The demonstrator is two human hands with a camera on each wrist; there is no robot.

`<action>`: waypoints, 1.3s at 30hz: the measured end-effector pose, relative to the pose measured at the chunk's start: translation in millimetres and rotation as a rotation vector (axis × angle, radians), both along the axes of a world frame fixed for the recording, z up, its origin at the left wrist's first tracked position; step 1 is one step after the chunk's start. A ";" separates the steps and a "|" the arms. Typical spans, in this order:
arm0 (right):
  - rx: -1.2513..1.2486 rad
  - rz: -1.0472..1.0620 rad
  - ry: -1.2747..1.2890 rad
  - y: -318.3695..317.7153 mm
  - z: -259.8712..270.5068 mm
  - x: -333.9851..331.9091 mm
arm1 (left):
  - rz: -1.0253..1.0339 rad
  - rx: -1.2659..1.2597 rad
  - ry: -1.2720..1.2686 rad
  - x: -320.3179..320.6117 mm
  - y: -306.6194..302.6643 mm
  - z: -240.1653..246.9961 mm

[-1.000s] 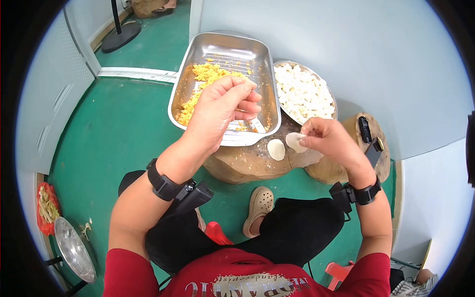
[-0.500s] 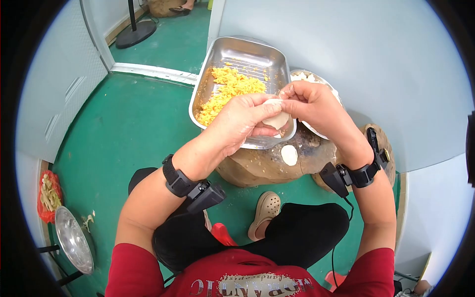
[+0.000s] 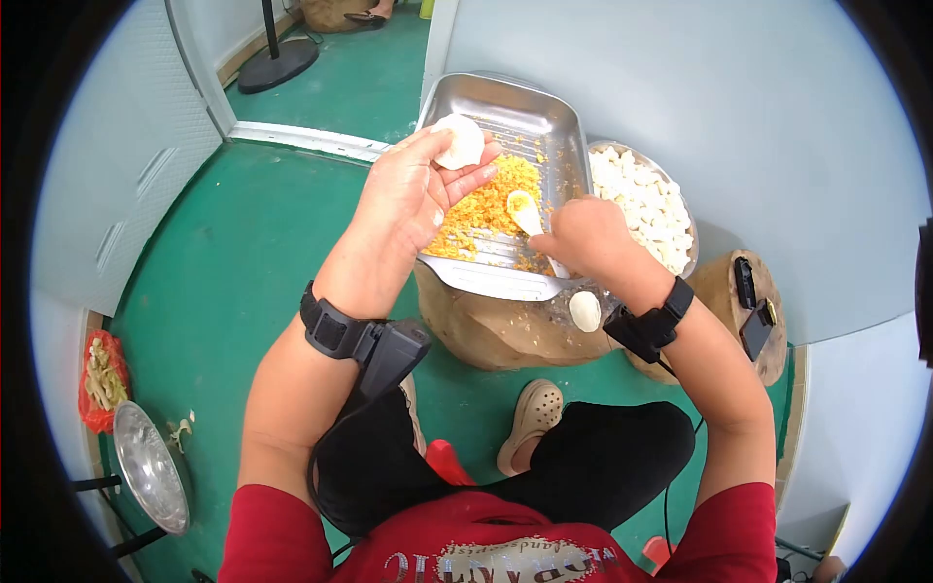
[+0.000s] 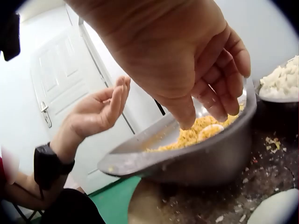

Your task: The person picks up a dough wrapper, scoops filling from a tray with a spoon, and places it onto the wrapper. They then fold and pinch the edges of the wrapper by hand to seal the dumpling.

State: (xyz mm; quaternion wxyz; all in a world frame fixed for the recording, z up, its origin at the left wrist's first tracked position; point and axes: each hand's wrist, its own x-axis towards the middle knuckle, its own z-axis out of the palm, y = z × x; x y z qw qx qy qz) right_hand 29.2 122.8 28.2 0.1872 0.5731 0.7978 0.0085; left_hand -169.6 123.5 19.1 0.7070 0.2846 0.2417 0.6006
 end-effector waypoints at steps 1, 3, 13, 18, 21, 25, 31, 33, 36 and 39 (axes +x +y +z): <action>-0.001 0.001 0.004 0.0 -3.4 -1.1 | 0.006 -0.004 -0.013 -0.7 1.2 -1.7; 0.060 0.058 -0.009 1.2 -11.2 -1.4 | -0.001 -0.013 -0.009 -0.9 2.2 -2.7; 0.003 -0.103 0.056 16.4 -3.3 -2.1 | 0.002 -0.058 -0.008 -3.2 4.1 -9.8; 0.134 -0.112 0.493 23.6 -0.6 14.9 | 0.016 -0.060 -0.030 -4.3 5.3 -10.7; 0.219 -0.143 0.487 28.7 7.5 18.2 | 0.028 -0.063 -0.029 -4.5 5.5 -11.4; 0.256 -0.123 0.445 35.7 2.8 14.2 | 0.036 -0.075 -0.036 -3.4 6.2 -11.7; 0.129 -0.086 0.358 32.8 0.4 -5.9 | 0.038 -0.083 -0.029 -2.0 8.0 -14.1; 0.082 -0.113 0.442 37.7 -2.0 -0.8 | 0.031 -0.080 -0.028 -2.0 8.7 -16.2; -0.095 -0.299 0.748 40.3 4.9 7.9 | 0.031 -0.083 -0.027 -2.5 8.9 -15.6; -0.226 -0.459 1.098 38.9 4.5 6.7 | 0.039 -0.087 -0.037 -4.0 9.3 -18.0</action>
